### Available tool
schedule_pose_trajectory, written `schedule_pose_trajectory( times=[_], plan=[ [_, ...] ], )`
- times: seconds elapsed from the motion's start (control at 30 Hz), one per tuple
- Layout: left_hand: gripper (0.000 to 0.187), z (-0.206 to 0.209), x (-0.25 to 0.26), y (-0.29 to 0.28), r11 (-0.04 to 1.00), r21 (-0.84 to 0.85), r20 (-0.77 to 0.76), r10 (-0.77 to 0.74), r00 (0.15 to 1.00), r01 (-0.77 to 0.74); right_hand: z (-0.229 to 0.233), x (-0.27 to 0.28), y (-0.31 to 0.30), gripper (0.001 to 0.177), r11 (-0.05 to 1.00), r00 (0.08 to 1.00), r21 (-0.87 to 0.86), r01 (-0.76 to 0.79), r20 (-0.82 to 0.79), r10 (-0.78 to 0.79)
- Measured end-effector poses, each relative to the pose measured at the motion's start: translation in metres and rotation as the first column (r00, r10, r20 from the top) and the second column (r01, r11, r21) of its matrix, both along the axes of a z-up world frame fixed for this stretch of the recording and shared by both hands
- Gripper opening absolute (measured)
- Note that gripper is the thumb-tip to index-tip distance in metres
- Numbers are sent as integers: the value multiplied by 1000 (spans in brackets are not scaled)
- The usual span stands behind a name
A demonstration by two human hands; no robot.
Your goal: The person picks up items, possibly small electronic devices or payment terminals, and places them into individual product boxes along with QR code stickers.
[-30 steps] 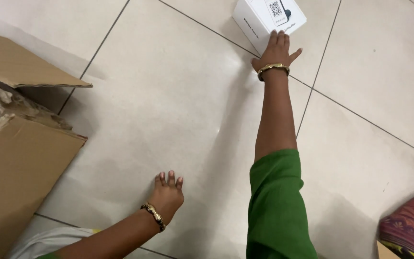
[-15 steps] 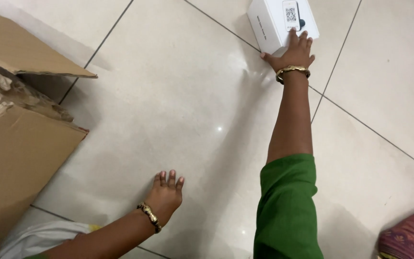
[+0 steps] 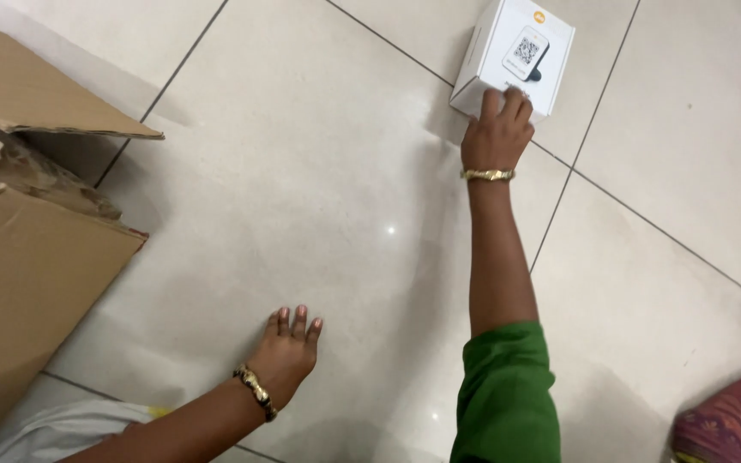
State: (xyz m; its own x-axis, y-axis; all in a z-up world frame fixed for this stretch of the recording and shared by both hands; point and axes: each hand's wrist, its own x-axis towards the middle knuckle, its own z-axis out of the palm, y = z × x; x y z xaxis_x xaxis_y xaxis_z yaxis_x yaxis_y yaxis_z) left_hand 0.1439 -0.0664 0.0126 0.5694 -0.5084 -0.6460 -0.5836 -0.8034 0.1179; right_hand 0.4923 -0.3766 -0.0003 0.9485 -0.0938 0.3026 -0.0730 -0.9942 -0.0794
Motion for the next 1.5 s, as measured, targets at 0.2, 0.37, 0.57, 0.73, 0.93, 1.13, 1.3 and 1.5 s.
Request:
schedule_pose_trajectory(
  times=[0.2,0.37,0.57,0.73,0.93,1.13,1.3,1.5],
  plan=[
    [67,1,9,4,999,-21,-62,-27,998,26,10,46,12,85,997,946,48,68,-322,-49],
    [67,2,17,7,999,3,-36,-38,999,38,34,84,-3,77,990,922,26,138,-368,-118],
    [65,-16,4,-2,1000,28,24,2,1000,-3,28,-51,53,48,991,871,84,106,-488,-52],
    [75,11,13,-14,997,57,52,58,997,-61,30,-244,117,50,965,870,260,-24,-471,148],
    [105,24,-36,-8,949,73,54,304,951,-307,24,-428,163,68,983,683,177,-54,-712,166],
    [69,58,-103,15,937,8,-77,350,934,-350,21,-472,164,87,951,683,135,-279,-668,296],
    [39,210,-197,111,557,-741,-28,534,845,-376,118,-477,220,51,844,852,537,-8,-438,287],
    [19,212,-354,350,82,-979,108,985,-137,-185,255,-527,415,31,358,728,835,-418,72,682]
  ],
)
